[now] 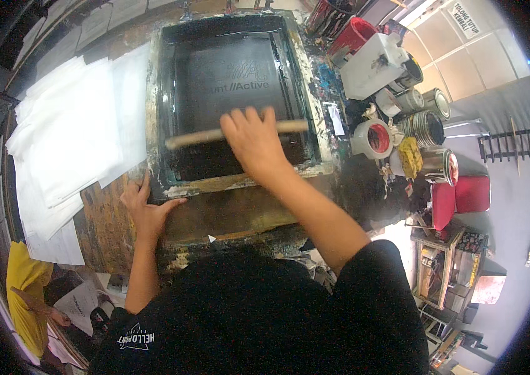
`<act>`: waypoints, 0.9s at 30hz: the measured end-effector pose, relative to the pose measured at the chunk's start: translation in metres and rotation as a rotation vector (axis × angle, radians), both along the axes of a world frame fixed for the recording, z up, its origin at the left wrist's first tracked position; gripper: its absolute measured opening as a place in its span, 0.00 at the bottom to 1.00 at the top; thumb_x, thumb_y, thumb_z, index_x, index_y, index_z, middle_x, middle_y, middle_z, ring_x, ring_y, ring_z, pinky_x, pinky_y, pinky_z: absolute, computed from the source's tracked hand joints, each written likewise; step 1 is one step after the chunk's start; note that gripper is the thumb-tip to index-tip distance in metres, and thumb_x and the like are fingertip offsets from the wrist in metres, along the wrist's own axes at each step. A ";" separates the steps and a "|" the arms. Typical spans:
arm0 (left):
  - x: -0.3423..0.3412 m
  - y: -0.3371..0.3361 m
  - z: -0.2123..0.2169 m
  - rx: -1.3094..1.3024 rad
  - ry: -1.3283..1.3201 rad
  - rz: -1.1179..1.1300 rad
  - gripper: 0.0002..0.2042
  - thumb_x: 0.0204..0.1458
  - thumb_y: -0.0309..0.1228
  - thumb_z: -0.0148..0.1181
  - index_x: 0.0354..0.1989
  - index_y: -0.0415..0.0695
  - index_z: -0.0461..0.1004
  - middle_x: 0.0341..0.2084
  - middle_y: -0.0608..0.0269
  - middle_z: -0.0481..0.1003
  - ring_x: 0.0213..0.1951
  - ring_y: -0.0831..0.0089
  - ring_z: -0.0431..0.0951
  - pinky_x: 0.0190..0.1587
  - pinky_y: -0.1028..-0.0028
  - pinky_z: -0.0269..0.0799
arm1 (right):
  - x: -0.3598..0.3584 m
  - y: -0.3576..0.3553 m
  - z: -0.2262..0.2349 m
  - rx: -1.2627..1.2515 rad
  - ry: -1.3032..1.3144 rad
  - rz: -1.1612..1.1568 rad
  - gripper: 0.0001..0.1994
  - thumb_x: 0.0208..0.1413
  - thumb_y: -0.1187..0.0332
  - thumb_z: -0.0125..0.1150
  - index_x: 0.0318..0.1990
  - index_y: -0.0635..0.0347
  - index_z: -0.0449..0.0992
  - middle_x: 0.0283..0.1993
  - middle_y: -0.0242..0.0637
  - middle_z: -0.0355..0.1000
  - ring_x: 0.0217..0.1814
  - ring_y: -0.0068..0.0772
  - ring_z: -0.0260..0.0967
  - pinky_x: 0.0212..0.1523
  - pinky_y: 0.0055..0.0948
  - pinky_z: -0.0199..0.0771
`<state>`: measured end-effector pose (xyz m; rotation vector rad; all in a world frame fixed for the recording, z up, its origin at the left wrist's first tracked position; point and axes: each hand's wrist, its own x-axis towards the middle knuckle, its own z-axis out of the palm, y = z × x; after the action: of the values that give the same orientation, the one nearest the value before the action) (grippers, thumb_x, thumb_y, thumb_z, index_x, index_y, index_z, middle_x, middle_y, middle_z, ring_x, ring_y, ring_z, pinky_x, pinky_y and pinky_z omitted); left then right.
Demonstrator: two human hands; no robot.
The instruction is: The person performs screen printing by placing sheets of paper onto a workbench, lowering a mesh screen, and using a squeegee to spread ink across the screen. They repeat the process for multiple sheets, lifting the screen after each print and stacking the finished papers to the side.
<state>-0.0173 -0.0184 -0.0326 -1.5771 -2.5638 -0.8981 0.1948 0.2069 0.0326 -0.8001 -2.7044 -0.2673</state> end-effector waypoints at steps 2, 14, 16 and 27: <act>0.000 -0.001 0.000 0.033 0.013 -0.005 0.52 0.25 0.58 0.86 0.64 0.43 0.80 0.41 0.59 0.72 0.49 0.57 0.72 0.58 0.56 0.59 | 0.013 -0.025 0.007 -0.044 -0.100 -0.013 0.11 0.55 0.74 0.58 0.45 0.53 0.71 0.41 0.34 0.69 0.48 0.40 0.69 0.53 0.46 0.61; 0.025 0.023 0.078 0.533 -0.721 -0.090 0.44 0.49 0.33 0.84 0.72 0.30 0.66 0.60 0.51 0.77 0.55 0.68 0.80 0.54 0.69 0.80 | 0.027 -0.044 0.086 0.021 0.129 0.001 0.26 0.44 0.49 0.77 0.46 0.51 0.75 0.42 0.34 0.70 0.48 0.42 0.68 0.52 0.51 0.61; 0.016 0.039 0.094 0.702 -0.725 -0.128 0.42 0.55 0.40 0.79 0.74 0.31 0.64 0.61 0.50 0.75 0.57 0.67 0.79 0.57 0.66 0.79 | 0.020 -0.030 0.109 0.149 0.249 0.013 0.27 0.41 0.46 0.77 0.44 0.49 0.75 0.40 0.33 0.69 0.45 0.40 0.67 0.52 0.53 0.58; -0.122 0.315 0.007 0.433 0.000 -0.159 0.16 0.70 0.38 0.59 0.52 0.37 0.84 0.39 0.47 0.78 0.41 0.51 0.80 0.42 0.60 0.77 | -0.054 0.087 0.316 -0.011 0.106 -0.059 0.33 0.72 0.41 0.40 0.40 0.63 0.81 0.36 0.44 0.79 0.41 0.42 0.77 0.49 0.46 0.78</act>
<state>-0.1394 0.2966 -0.0256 -1.6486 -2.0675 -1.3520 0.1409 0.2936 0.3483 -0.8726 -2.5889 -0.2166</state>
